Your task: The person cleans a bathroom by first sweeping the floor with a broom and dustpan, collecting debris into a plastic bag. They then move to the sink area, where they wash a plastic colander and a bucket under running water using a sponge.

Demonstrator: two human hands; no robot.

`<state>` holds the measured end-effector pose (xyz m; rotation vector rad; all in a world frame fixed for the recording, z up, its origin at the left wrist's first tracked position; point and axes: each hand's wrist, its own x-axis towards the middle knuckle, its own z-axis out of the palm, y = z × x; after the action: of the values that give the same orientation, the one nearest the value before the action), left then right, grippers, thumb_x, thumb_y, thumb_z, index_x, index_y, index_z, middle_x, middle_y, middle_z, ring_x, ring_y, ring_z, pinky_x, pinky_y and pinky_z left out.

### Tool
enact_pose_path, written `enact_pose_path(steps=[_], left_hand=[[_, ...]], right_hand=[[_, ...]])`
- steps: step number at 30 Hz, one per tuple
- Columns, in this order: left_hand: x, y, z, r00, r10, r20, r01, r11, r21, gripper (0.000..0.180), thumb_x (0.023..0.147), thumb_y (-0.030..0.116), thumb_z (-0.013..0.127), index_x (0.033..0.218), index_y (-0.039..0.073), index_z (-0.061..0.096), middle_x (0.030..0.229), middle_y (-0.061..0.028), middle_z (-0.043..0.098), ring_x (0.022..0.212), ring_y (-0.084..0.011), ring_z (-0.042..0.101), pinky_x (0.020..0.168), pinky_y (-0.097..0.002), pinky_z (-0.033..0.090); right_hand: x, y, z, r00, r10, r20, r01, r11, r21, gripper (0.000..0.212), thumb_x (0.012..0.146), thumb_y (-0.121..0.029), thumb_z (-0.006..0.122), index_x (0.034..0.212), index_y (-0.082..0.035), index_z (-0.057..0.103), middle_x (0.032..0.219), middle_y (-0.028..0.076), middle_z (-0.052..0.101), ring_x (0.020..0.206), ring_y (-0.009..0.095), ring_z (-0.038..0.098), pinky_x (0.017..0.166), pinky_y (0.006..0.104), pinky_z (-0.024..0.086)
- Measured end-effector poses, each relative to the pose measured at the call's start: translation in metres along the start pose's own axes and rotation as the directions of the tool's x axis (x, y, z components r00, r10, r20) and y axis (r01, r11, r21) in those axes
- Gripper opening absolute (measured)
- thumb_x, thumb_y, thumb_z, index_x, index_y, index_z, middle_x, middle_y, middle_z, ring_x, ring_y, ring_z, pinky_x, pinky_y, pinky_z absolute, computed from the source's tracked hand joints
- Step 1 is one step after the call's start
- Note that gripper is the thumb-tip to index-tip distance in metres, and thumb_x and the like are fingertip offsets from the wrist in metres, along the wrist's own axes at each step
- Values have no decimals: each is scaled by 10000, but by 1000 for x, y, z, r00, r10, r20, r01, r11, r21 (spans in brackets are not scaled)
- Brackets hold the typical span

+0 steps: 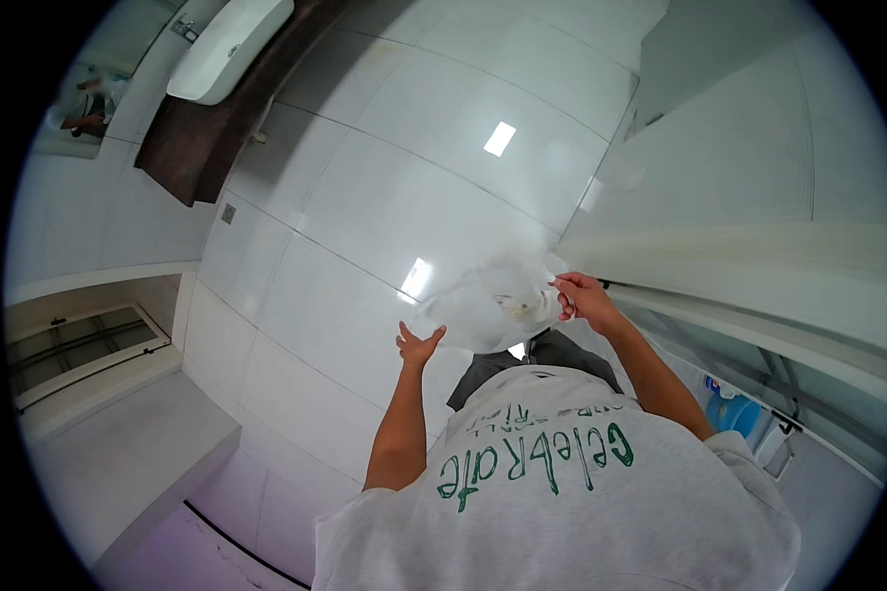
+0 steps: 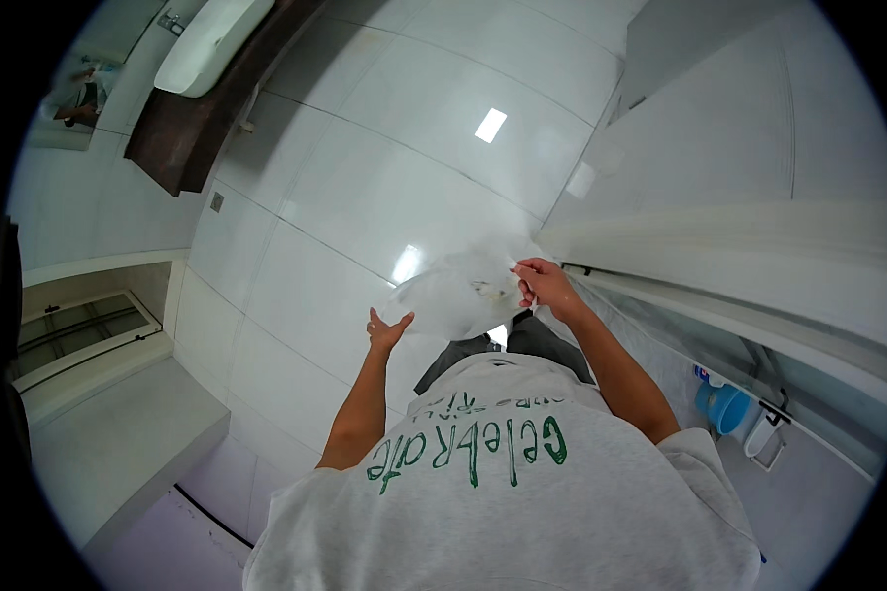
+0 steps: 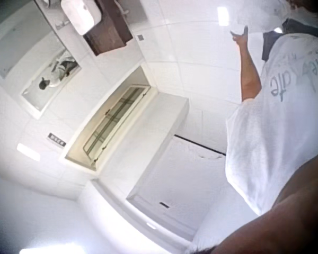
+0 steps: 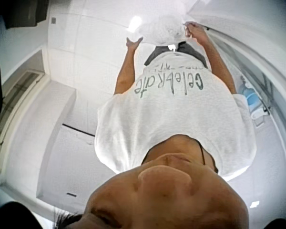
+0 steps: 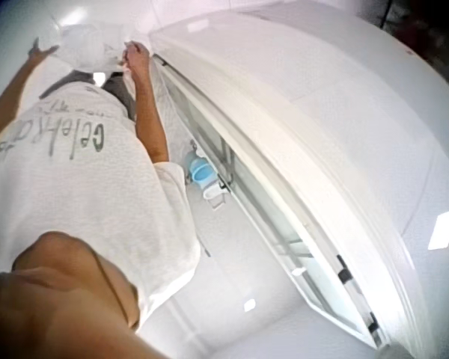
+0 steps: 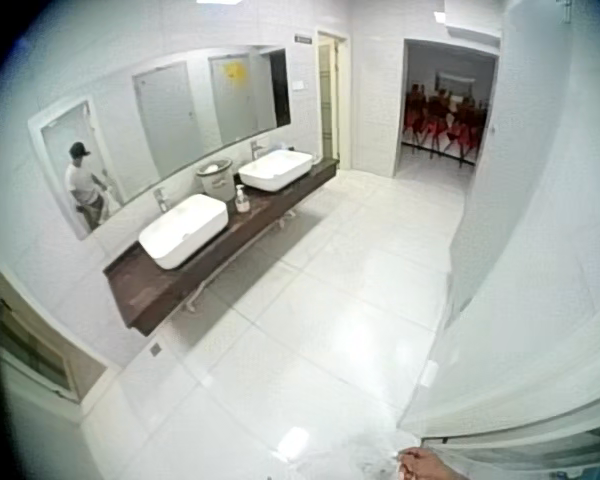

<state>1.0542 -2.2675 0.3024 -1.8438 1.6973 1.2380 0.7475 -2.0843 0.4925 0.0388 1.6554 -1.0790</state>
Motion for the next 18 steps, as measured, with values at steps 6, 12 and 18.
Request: enact_pose_path(steps=[6, 12, 18], left_hand=[[57, 21, -69, 913, -3, -408, -20, 999, -51, 1014, 684, 460, 753, 1366, -48, 199, 1200, -255, 503, 1116, -381, 514, 866, -551, 438], [73, 107, -166, 968, -226, 113, 249, 780, -574, 299, 835, 317, 659, 758, 57, 534, 716, -74, 585, 770, -163, 607, 637, -363, 492], [24, 264, -269, 982, 56, -181, -180, -12, -984, 117, 922, 171, 524, 992, 79, 541, 722, -12, 507, 673, -149, 519, 707, -385, 485]], right_hand=[[31, -120, 22, 982, -125, 145, 127, 992, -4, 260, 926, -239, 539, 1051, -17, 594, 678, -14, 496, 544, 64, 457, 574, 254, 501], [153, -225, 37, 927, -236, 291, 214, 971, 103, 225, 914, -221, 552, 1018, -27, 602, 683, 4, 530, 509, 86, 475, 521, 261, 480], [278, -369, 83, 871, -252, 421, 306, 950, -63, 272, 906, -200, 570, 1085, 5, 556, 767, 48, 582, 570, 107, 545, 520, 245, 472]])
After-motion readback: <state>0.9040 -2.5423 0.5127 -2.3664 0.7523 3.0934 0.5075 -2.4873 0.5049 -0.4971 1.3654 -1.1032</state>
